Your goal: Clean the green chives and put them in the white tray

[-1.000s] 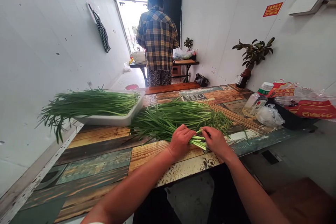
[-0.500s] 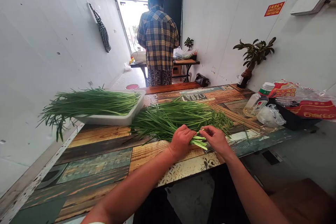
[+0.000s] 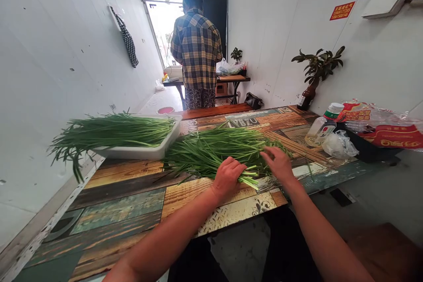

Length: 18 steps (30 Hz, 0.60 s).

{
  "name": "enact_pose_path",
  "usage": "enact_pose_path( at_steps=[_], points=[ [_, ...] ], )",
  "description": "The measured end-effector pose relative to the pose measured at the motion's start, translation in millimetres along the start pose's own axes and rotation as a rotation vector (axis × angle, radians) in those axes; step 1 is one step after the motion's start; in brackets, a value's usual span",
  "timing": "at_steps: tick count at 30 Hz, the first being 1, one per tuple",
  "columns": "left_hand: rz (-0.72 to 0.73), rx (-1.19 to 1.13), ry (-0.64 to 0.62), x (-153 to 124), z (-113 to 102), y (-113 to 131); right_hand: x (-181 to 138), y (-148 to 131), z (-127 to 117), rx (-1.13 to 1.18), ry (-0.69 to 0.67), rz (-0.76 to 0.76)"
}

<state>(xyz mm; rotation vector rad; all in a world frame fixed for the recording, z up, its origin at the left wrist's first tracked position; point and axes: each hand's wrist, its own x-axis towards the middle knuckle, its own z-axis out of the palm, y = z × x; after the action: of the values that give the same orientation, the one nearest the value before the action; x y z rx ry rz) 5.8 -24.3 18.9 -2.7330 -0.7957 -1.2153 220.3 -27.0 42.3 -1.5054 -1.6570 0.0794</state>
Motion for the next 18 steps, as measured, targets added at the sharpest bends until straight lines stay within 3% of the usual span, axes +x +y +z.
enact_pose_path(
  at_steps=[2, 5, 8, 13, 18],
  points=[
    [0.001, 0.014, -0.022, 0, -1, 1, 6, 4, 10, -0.114, 0.004, -0.125],
    [-0.017, 0.035, -0.03, -1, -3, 3, 12, 11, 17, -0.171, 0.002, -0.178],
    [-0.045, 0.061, 0.024, 0, -6, 5, 8, 10, 11, -0.009, -0.063, -0.151],
    [-0.043, 0.082, 0.16, 0, -7, 3, -20, -8, -4, 0.37, -0.262, 0.042],
    [-0.022, 0.185, 0.106, -4, -4, 1, -41, -20, -9, 0.462, -0.235, -0.005]
  ],
)
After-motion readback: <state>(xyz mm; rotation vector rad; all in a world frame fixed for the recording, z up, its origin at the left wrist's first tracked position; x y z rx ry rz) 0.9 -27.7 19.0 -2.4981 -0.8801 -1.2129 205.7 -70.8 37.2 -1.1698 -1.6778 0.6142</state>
